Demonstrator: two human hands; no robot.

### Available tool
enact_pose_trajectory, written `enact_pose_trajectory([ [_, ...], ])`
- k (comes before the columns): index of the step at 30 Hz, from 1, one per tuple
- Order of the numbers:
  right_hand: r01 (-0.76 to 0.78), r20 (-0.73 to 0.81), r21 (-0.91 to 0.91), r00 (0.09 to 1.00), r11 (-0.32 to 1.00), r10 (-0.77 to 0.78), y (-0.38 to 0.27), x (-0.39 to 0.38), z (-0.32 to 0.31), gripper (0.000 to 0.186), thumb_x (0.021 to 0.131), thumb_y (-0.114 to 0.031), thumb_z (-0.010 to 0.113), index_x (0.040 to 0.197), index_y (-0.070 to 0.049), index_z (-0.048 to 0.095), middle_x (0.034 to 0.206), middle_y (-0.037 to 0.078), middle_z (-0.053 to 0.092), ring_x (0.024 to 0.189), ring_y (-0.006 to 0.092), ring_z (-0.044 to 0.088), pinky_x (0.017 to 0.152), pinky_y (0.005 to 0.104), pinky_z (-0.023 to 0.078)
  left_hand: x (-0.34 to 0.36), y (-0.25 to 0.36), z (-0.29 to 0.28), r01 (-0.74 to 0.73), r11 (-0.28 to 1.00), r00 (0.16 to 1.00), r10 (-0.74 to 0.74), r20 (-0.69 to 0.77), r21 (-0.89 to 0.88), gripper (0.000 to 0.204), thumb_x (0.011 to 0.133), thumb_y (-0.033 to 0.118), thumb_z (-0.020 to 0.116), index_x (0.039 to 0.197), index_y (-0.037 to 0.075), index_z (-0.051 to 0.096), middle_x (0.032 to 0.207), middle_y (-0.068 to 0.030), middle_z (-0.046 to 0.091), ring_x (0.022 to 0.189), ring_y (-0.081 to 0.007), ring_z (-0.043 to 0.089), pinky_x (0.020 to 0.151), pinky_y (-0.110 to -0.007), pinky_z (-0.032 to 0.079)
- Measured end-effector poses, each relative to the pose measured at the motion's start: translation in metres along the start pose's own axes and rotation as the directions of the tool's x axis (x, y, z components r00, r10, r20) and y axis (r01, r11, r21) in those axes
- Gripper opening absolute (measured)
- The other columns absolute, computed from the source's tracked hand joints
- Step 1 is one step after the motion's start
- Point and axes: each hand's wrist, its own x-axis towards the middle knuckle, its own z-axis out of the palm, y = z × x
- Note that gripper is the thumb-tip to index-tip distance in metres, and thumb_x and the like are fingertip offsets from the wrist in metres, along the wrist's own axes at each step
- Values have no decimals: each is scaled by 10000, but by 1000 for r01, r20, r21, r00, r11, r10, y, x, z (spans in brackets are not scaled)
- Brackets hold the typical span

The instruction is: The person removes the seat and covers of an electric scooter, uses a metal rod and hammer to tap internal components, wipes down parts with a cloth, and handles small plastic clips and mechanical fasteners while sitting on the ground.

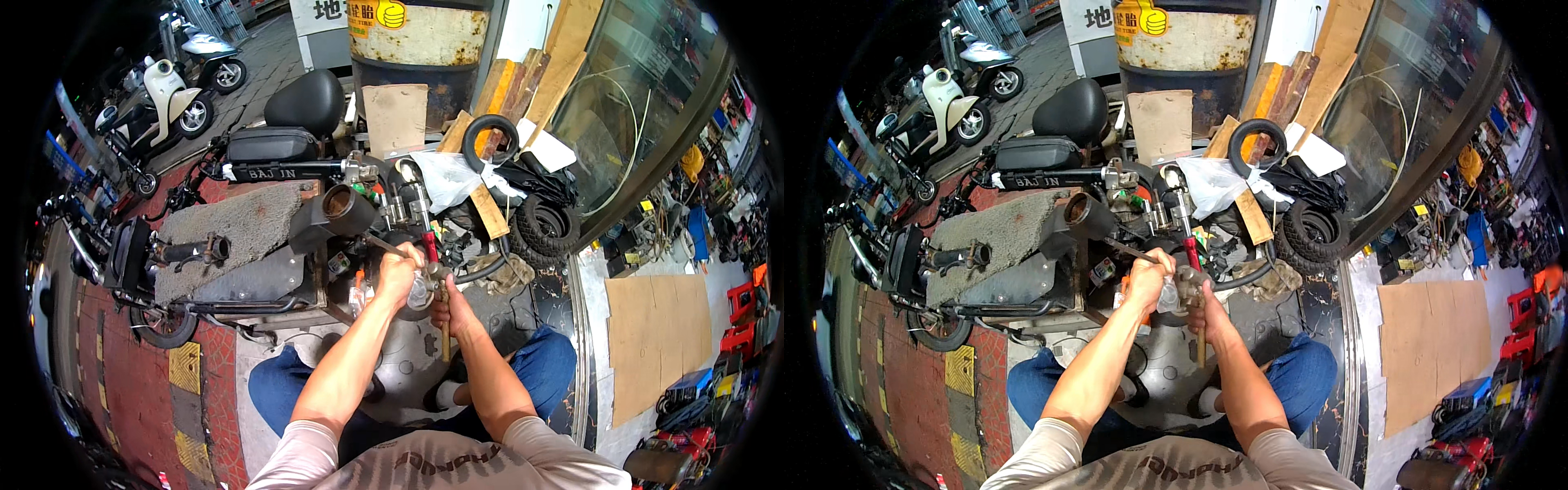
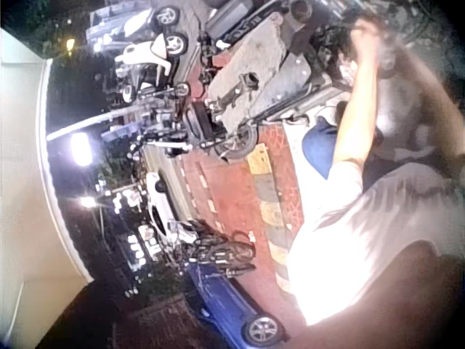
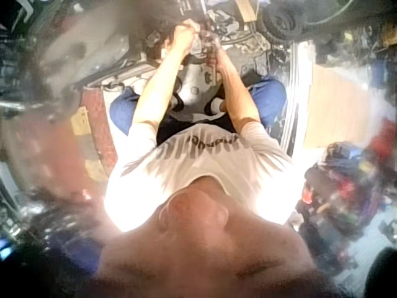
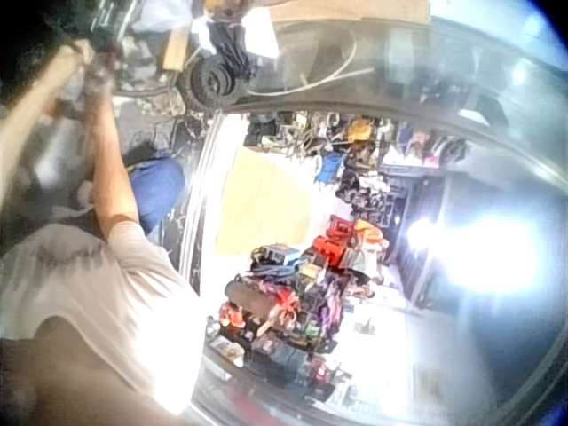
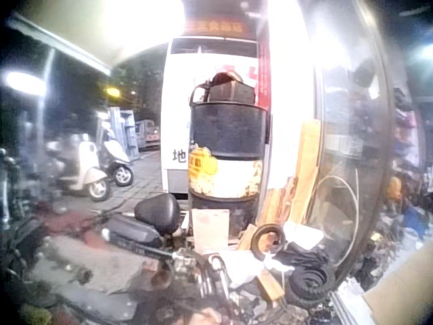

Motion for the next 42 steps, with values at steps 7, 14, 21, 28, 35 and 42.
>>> enact_pose_trajectory([
  [7, -21, -200, 162, 978, 987, 54, 13, 6, -7, 638, 961, -794, 406, 759, -192, 469, 522, -69, 284, 434, 114, 248, 453, 299, 248, -4, 8, -8, 123, 988, 992, -119, -45, 96, 210, 738, -122, 475, 652, 32, 590, 682, -60, 597, 646, -152, 510, 614, -294, 377],
  [14, -5, -91, 185, 996, 983, 22, 30, 2, 1, 628, 945, -796, 446, 774, -193, 480, 534, -75, 285, 435, 107, 253, 458, 296, 259, -11, 23, -13, 193, 972, 981, -191, -30, 135, 203, 735, -119, 472, 651, 27, 587, 666, -64, 591, 626, -155, 503, 592, -298, 372],
  [21, -43, 36, 293, 999, 955, 34, 44, -12, 11, 629, 946, -805, 427, 808, -193, 476, 554, -81, 283, 451, 94, 258, 462, 287, 261, -21, 19, -14, 209, 964, 978, -209, -17, 163, 191, 719, -119, 470, 633, 13, 578, 648, -87, 575, 606, -170, 491, 574, -303, 366],
  [28, -56, -67, 313, 994, 948, 81, 50, -26, 24, 617, 959, -790, 426, 835, -186, 464, 573, -76, 297, 456, 89, 267, 462, 296, 278, -19, 16, -17, 235, 964, 972, -235, -8, 121, 193, 719, -131, 464, 639, 2, 578, 650, -105, 570, 579, -184, 496, 544, -304, 368],
  [35, -42, 97, 227, 995, 973, 21, 49, -29, 23, 612, 966, -776, 436, 850, -175, 433, 570, -69, 286, 447, 87, 286, 455, 284, 272, -19, 21, -19, 247, 958, 968, -251, 11, 145, 211, 743, -126, 458, 657, 21, 583, 655, -84, 578, 612, -172, 504, 577, -303, 378],
  [42, -198, 100, 119, 977, 973, 186, 55, -29, 22, 623, 947, -792, 445, 782, -192, 423, 549, -74, 275, 401, 86, 242, 412, 287, 224, -16, 17, -16, 247, 954, 969, -248, -16, 170, 193, 737, -110, 484, 636, 40, 552, 654, -85, 571, 594, -177, 484, 570, -315, 362],
])
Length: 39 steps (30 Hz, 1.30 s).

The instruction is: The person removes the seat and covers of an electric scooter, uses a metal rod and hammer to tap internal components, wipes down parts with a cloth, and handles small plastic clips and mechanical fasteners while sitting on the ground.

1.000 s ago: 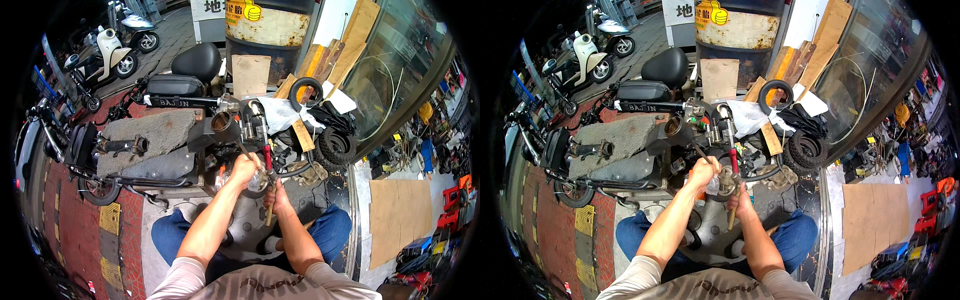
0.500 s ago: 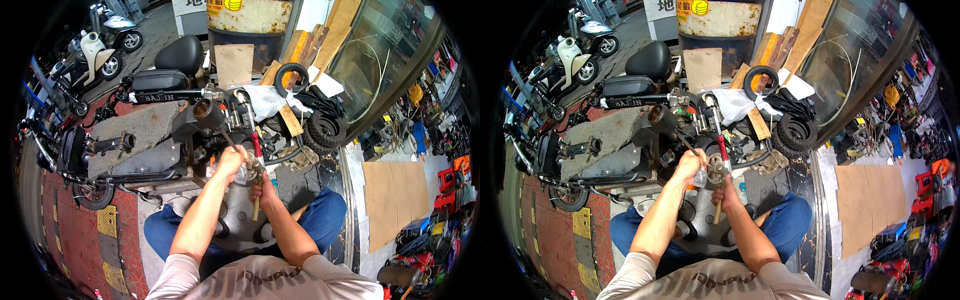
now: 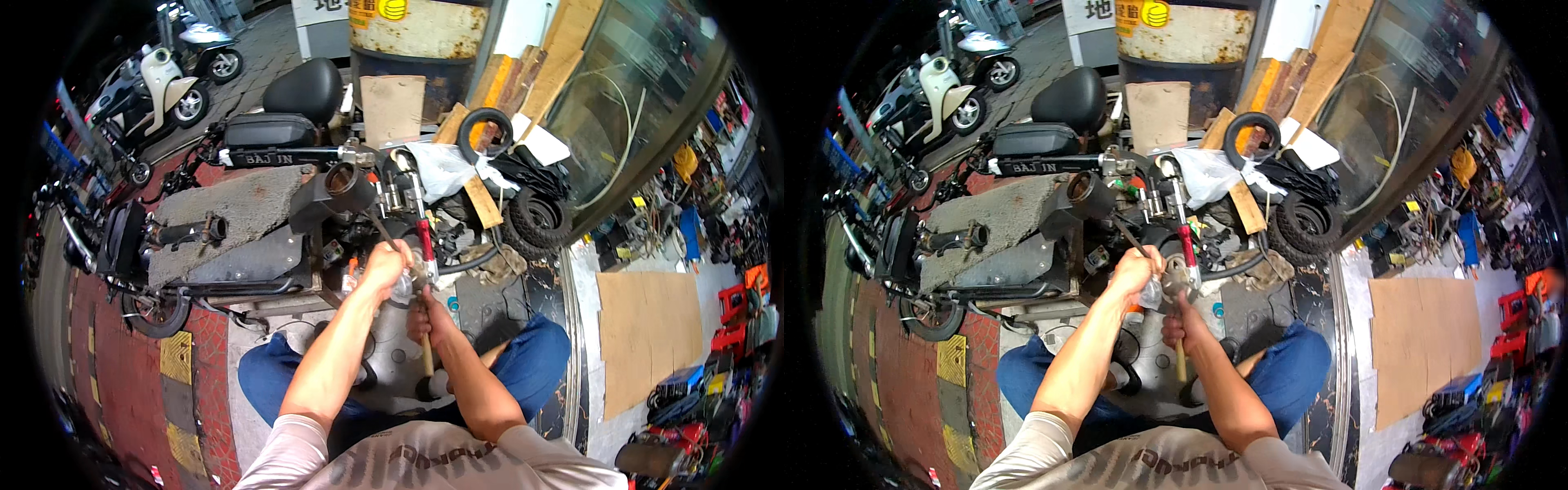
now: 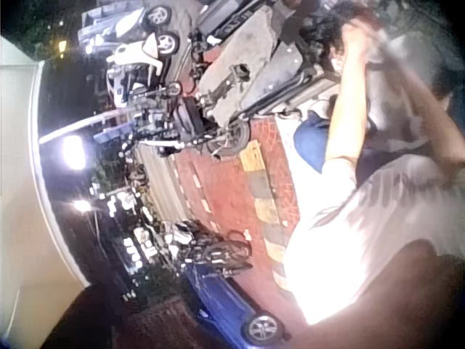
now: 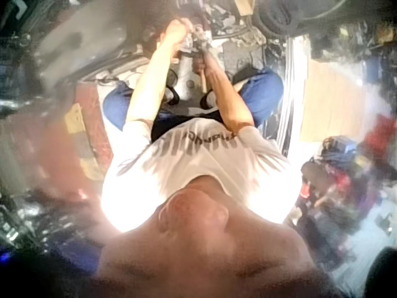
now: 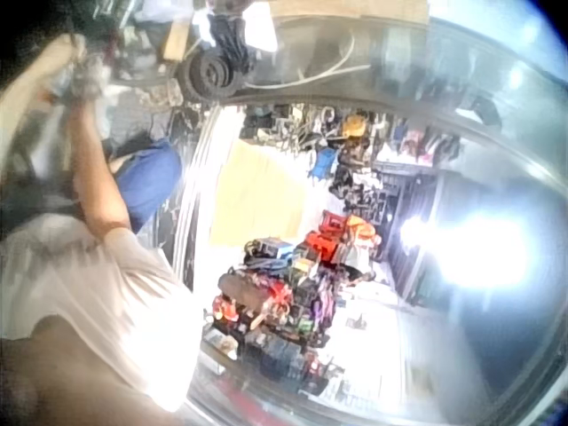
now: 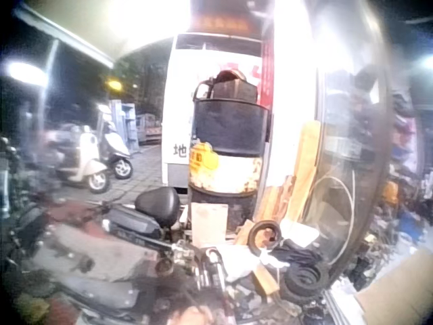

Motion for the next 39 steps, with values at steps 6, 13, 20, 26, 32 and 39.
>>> enact_pose_trajectory([
  [6, 2, 23, -105, 1000, 995, 1, 5, 8, 4, 622, 939, -796, 459, 802, -189, 448, 535, -71, 274, 407, 89, 241, 421, 293, 229, 2, -1, -4, -19, 1000, 1000, 19, 5, -5, 206, 757, -81, 462, 651, 42, 590, 639, -49, 577, 627, -163, 504, 609, -315, 389],
  [13, 45, -181, -11, 982, 999, -46, 12, 13, -24, 639, 939, -798, 457, 721, -198, 430, 525, -69, 270, 433, 106, 269, 460, 305, 256, 4, -26, -4, -140, 981, 990, 141, 0, -132, 175, 752, -97, 509, 662, 36, 579, 698, -65, 600, 694, -169, 528, 677, -303, 393],
  [20, 139, -334, -77, 929, 987, -157, -14, 16, -19, 659, 915, -833, 446, 755, -194, 448, 525, -67, 301, 429, 120, 270, 453, 306, 254, 39, -32, -2, -196, 972, 981, 192, -39, -128, 173, 748, -106, 497, 683, 35, 574, 721, -66, 601, 712, -174, 544, 684, -304, 411],
  [26, 199, -199, -150, 954, 969, -226, -54, 25, -8, 676, 936, -841, 378, 741, -197, 446, 525, -63, 312, 417, 116, 252, 436, 304, 242, 38, -23, 7, -286, 936, 956, 294, 12, -203, 200, 742, -133, 466, 683, 33, 562, 751, -68, 596, 744, -172, 543, 697, -300, 408],
  [32, 171, -123, -153, 974, 973, -190, -63, 30, -3, 695, 896, -875, 407, 724, -203, 453, 517, -64, 299, 399, 111, 240, 412, 302, 215, 31, -18, 5, -277, 946, 956, 289, 53, -168, 211, 730, -145, 465, 683, 39, 558, 760, -66, 577, 713, -155, 501, 674, -288, 385],
  [39, 171, -67, -19, 983, 985, -172, -62, 22, -2, 662, 910, -856, 419, 760, -213, 478, 534, -74, 304, 412, 104, 247, 415, 299, 217, 25, -9, 10, -259, 960, 964, 263, 25, -102, 227, 713, -165, 444, 673, 31, 551, 762, -72, 564, 708, -158, 493, 664, -285, 377],
])
